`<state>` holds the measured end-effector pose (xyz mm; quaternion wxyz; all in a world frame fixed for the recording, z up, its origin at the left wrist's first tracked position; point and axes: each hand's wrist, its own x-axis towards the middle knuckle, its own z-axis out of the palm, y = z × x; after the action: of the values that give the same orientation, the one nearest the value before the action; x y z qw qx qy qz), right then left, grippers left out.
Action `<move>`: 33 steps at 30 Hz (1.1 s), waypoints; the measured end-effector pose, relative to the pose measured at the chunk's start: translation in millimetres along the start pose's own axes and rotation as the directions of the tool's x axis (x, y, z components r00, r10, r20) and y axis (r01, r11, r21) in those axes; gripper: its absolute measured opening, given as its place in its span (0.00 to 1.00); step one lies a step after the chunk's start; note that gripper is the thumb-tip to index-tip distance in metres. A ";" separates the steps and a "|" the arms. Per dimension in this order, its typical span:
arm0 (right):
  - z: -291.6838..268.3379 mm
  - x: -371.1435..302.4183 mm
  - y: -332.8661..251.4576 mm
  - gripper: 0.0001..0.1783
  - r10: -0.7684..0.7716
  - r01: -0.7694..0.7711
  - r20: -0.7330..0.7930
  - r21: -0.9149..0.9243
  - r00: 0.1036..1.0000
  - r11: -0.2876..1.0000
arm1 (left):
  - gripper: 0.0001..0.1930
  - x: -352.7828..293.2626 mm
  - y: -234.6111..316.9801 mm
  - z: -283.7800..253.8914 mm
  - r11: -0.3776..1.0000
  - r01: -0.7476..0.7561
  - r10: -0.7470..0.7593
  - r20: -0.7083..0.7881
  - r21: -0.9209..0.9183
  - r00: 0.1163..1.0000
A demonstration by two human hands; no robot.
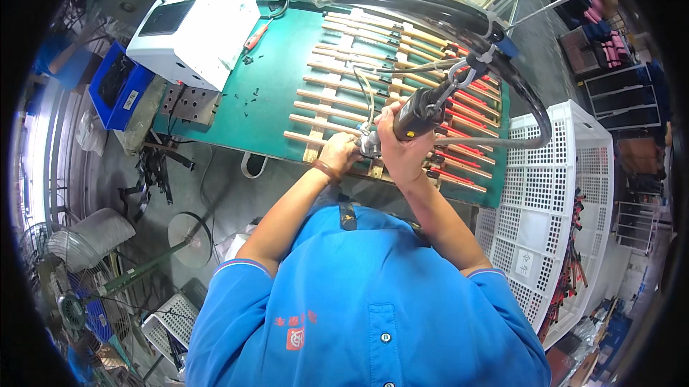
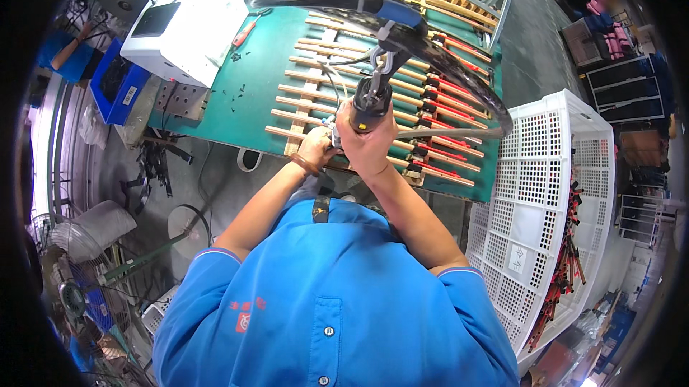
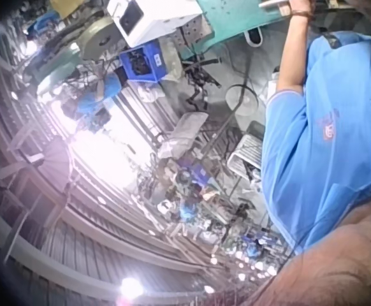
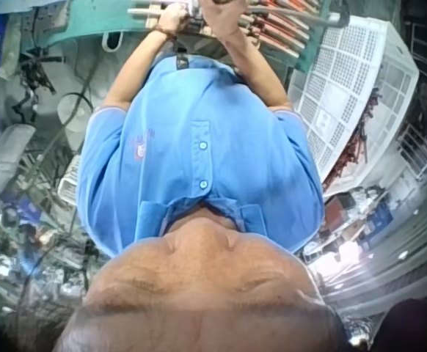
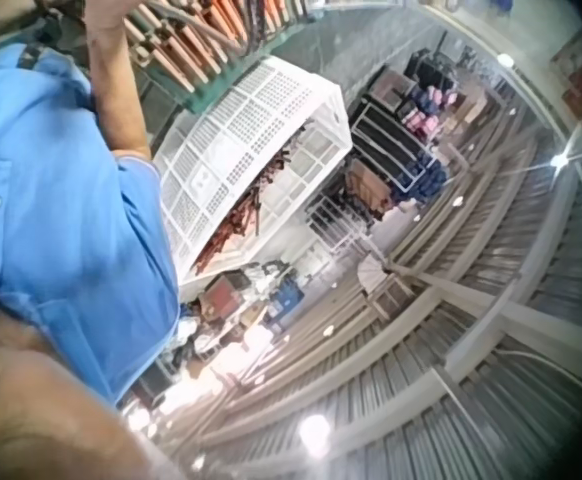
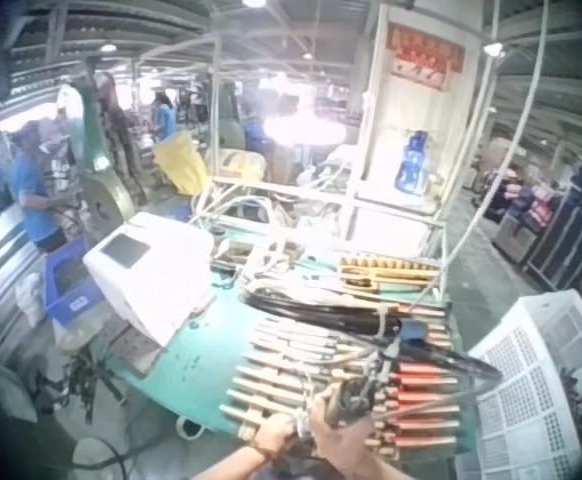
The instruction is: The person uses a handheld tool to process multiple metal rods clamped in a wooden jig. They then remove the rods, place them into a white basket, and reload the jig with new rods from the basket.
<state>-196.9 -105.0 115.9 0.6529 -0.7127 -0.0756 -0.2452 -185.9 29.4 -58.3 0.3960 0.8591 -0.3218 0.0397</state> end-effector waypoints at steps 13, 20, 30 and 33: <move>-11.6 83.6 -92.0 0.15 0.014 0.016 -0.213 0.140 0.977 0.990 | 0.14 1.7 -0.5 -9.7 0.993 -0.085 0.085 -0.001 -0.081 0.996; -40.8 84.0 -92.3 0.20 0.040 -0.033 -0.195 0.043 0.980 0.999 | 0.13 4.1 1.2 -11.1 0.989 -0.104 0.105 0.009 -0.101 0.994; -11.6 56.2 -77.1 0.14 0.039 -0.018 -0.310 0.070 0.950 0.997 | 0.09 8.7 2.5 -12.1 0.999 -0.032 0.035 0.097 -0.030 0.995; -0.6 47.7 -67.9 0.09 0.074 -0.028 -0.344 0.136 0.936 0.990 | 0.10 9.4 -1.9 -13.9 0.995 -0.012 0.024 0.127 -0.096 0.992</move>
<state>-184.7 -106.4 198.0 0.7068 -0.6161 0.0439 -0.3448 -174.8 35.2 -47.0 0.4145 0.8373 -0.3556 -0.0272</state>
